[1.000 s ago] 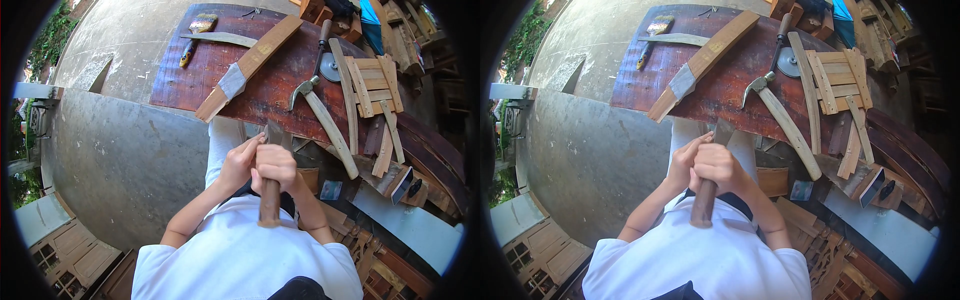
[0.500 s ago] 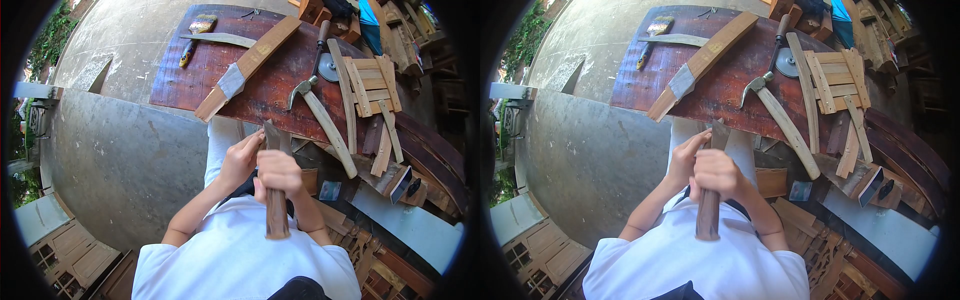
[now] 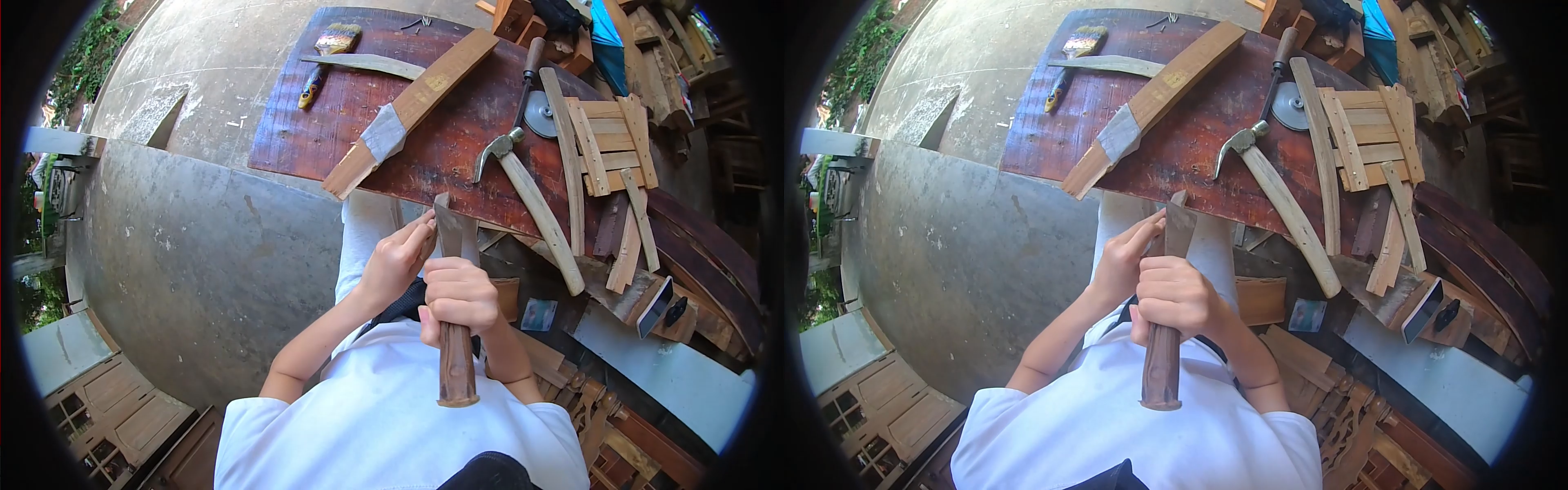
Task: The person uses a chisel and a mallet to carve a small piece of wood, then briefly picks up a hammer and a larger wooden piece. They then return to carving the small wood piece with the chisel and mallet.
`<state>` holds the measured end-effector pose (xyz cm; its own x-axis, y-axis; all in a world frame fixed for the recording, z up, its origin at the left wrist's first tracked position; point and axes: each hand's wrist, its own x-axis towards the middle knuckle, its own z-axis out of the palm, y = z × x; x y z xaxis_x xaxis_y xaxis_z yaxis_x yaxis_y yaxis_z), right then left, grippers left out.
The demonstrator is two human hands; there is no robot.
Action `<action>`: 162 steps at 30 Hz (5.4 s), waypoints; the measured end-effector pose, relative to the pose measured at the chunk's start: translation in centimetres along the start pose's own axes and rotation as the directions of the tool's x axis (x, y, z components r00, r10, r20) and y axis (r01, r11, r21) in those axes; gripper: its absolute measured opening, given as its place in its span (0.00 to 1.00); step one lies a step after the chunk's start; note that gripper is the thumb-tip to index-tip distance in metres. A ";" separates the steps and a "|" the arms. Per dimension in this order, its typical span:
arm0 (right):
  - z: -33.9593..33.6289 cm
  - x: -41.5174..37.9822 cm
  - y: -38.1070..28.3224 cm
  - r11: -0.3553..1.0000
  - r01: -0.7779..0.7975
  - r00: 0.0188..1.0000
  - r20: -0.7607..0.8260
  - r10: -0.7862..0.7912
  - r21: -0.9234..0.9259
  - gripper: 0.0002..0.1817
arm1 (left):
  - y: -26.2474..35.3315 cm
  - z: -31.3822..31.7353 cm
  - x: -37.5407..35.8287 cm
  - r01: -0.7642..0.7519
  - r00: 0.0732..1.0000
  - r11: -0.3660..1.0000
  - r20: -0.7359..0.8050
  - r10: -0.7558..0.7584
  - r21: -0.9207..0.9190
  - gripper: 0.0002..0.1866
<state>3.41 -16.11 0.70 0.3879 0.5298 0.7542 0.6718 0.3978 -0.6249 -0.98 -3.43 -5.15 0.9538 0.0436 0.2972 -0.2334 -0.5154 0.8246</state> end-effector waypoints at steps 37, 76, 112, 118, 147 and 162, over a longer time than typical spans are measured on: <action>0.6 -0.2 1.6 0.996 -0.019 1.000 -0.003 0.019 -0.086 0.13 | -0.1 -0.5 -0.3 0.072 0.997 0.994 -0.025 -0.075 -0.085 0.25; 0.4 -0.3 -2.3 0.999 0.007 0.996 -0.085 -0.004 0.032 0.13 | 0.2 0.6 -0.7 0.184 0.949 0.972 -0.231 -0.214 -0.144 0.11; 1.6 0.9 0.5 0.998 0.043 0.991 -0.125 -0.048 -0.047 0.11 | 0.1 -0.6 0.4 0.058 0.994 0.997 -0.093 -0.063 -0.055 0.20; 1.8 0.6 0.7 0.998 0.049 0.981 -0.189 -0.053 -0.026 0.13 | -0.3 -0.3 0.0 0.088 0.992 0.995 -0.087 -0.092 -0.050 0.20; -1.0 0.3 -0.9 1.000 -0.014 0.968 -0.249 0.009 -0.019 0.10 | -1.0 -0.6 0.0 0.078 0.979 0.995 -0.184 -0.087 -0.060 0.16; -3.4 0.3 -3.6 0.982 0.062 0.965 -0.260 -0.014 0.180 0.10 | -0.8 -2.6 0.3 0.336 0.870 0.681 -0.062 -0.489 -0.651 0.16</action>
<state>3.25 -19.89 3.88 0.5295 0.3112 0.7892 0.5699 0.5586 -0.6027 -1.05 -0.77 -4.42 0.9323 0.3431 -0.1145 0.0384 0.2208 0.9746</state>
